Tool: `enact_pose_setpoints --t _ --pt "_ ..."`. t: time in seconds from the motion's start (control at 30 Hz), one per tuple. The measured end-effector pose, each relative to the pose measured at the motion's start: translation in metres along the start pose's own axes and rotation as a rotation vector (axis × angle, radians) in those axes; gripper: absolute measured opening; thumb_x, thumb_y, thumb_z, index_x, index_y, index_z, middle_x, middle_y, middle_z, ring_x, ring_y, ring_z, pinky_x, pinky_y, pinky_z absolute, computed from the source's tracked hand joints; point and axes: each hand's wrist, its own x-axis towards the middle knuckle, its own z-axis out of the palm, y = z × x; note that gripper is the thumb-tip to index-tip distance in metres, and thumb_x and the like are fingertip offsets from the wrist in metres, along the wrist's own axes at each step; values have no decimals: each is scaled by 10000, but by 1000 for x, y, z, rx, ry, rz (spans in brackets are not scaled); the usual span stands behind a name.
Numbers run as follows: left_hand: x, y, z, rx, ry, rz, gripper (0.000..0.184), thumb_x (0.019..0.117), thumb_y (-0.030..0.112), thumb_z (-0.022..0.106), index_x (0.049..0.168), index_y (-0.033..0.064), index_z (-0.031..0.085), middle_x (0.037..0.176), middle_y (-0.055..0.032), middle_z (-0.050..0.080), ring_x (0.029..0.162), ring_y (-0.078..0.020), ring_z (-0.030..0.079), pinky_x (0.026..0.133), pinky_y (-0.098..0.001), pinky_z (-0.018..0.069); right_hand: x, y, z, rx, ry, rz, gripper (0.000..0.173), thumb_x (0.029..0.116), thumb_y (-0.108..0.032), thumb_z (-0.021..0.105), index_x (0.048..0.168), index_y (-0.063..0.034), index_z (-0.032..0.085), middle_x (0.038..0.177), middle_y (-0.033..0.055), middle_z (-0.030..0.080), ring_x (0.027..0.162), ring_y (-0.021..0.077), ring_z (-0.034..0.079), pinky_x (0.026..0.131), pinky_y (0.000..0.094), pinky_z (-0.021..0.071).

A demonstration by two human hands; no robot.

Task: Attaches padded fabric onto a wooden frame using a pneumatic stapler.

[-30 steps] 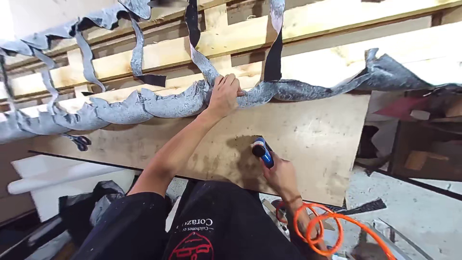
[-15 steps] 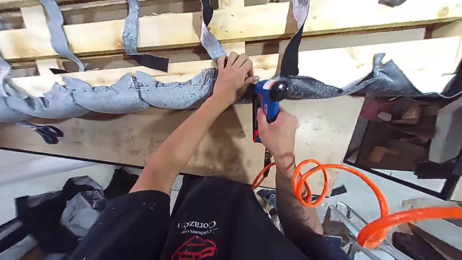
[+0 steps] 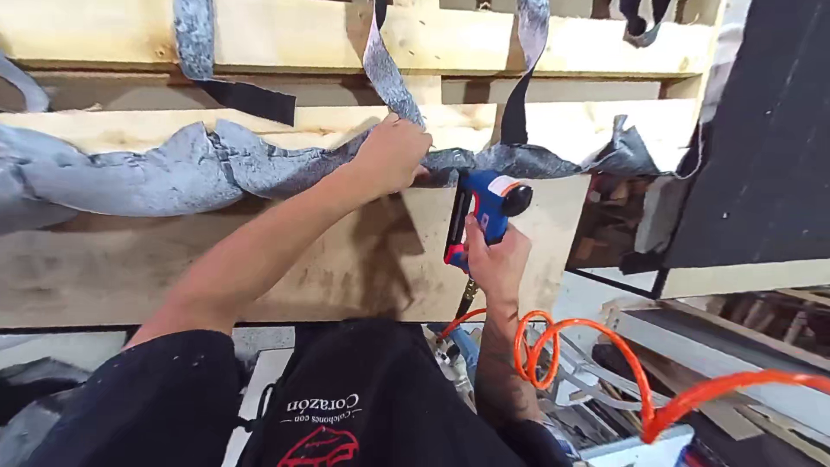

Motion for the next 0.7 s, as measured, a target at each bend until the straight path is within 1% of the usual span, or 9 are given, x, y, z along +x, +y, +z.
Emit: enact_pose_setpoints --t 0.07,0.13,0.17,0.23,0.33,0.4,0.5,0.6,0.7 --pt "8 -4 -3 48 -15 44 347 996 354 635 1112 32 693 1118 -173 704 1140 -353 643 1087 -581 394 -2 -4 7 16 10 -19 285 982 -364 652 907 -92 693 653 -23 678 537 96 672 524 337 612" --pt "10 -16 8 119 150 191 349 1030 340 555 981 14 669 991 -170 700 1032 -356 663 1009 -572 418 2 -8 14 15 18 -40 284 978 -369 663 905 -97 699 651 -24 676 533 86 665 516 328 602" --pt "10 -21 15 131 235 236 366 1052 324 515 942 1 648 939 -176 689 989 -364 665 987 -562 424 6 -10 17 13 16 -47 281 977 -369 664 908 -99 700 653 -26 679 532 83 667 512 323 605" --pt "16 -27 14 122 315 210 375 1065 305 487 940 -9 650 931 -180 690 996 -357 664 1007 -541 421 21 -14 24 -5 19 -45 292 981 -373 656 910 -94 701 658 -19 681 536 87 669 517 331 606" --pt "9 -17 19 81 301 88 361 1061 301 488 987 -6 663 1002 -179 698 1070 -356 651 1067 -552 384 14 -19 23 -82 -15 50 319 983 -393 633 896 -92 695 659 3 673 549 112 668 542 373 597" --pt "16 -23 10 80 346 24 366 1040 348 521 984 22 678 1019 -151 705 1094 -349 638 1071 -567 370 20 -27 24 -82 10 19 322 984 -404 629 890 -103 695 648 -12 669 538 99 662 530 356 593" --pt "13 -33 5 -61 325 -79 374 1010 409 586 1015 51 693 1109 -134 697 1182 -353 597 1085 -592 370 11 -34 29 -80 -10 6 302 978 -393 631 895 -110 696 653 -20 673 538 88 664 523 337 595" --pt "14 -47 -5 -84 252 -72 451 1013 515 562 1029 79 676 1114 -110 673 1175 -331 583 1062 -580 381 8 -44 35 -135 -26 20 302 975 -390 631 883 -110 698 657 -7 659 558 99 655 536 352 571" --pt "17 -56 -10 -86 224 -45 493 983 569 591 1016 87 686 1073 -97 682 1132 -313 603 1075 -591 368 7 -53 40 -150 -34 -14 307 972 -398 631 850 -122 689 630 -20 632 547 86 626 517 334 532"
